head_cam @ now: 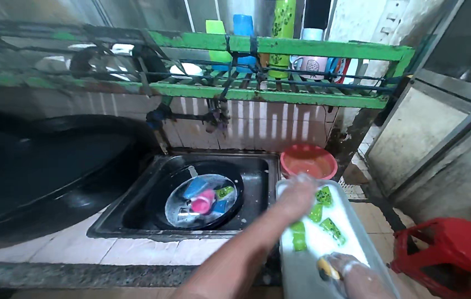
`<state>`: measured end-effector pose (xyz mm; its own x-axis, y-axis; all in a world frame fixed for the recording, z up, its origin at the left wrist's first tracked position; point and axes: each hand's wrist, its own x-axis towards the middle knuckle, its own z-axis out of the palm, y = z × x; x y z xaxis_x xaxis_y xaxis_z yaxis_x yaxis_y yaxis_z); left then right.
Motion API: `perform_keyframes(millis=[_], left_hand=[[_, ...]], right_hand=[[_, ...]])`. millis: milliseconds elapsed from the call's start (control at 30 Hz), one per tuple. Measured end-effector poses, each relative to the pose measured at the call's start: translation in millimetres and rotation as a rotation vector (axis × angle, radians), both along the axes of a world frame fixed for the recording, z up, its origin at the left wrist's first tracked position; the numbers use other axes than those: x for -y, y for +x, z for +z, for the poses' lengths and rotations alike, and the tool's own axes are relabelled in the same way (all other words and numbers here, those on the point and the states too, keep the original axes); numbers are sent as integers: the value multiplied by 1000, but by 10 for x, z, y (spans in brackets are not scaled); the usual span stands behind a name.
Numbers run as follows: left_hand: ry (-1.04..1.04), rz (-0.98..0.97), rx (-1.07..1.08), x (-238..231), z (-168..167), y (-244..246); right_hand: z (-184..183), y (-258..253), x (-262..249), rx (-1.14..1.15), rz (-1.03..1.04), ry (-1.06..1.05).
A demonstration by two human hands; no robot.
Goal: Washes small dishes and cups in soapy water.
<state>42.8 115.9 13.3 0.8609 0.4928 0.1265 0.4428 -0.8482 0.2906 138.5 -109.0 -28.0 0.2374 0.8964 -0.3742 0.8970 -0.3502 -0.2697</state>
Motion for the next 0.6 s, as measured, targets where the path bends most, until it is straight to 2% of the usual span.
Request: perform_keyframes(millis=[100, 133, 200, 300, 400, 500, 600], left_hand=[[-122, -451, -186, 546, -478, 495], [-152, -502, -232, 636, -639, 578], [-161, -487, -255, 698, -860, 639], [-169, -411, -212, 638, -878, 652], [-352, -204, -14, 630, -616, 638], [-600, 107, 459, 700, -306, 631], [-943, 379, 871, 766, -184, 574]], right_hand=[[22, -10, -47, -30, -25, -132], [23, -5, -53, -30, -28, -137], [14, 7, -46, -51, -42, -95], [35, 16, -23, -182, -160, -9], [13, 73, -19, -329, -328, 66], [-54, 218, -41, -470, -548, 186], [24, 238, -112, -792, -855, 507]])
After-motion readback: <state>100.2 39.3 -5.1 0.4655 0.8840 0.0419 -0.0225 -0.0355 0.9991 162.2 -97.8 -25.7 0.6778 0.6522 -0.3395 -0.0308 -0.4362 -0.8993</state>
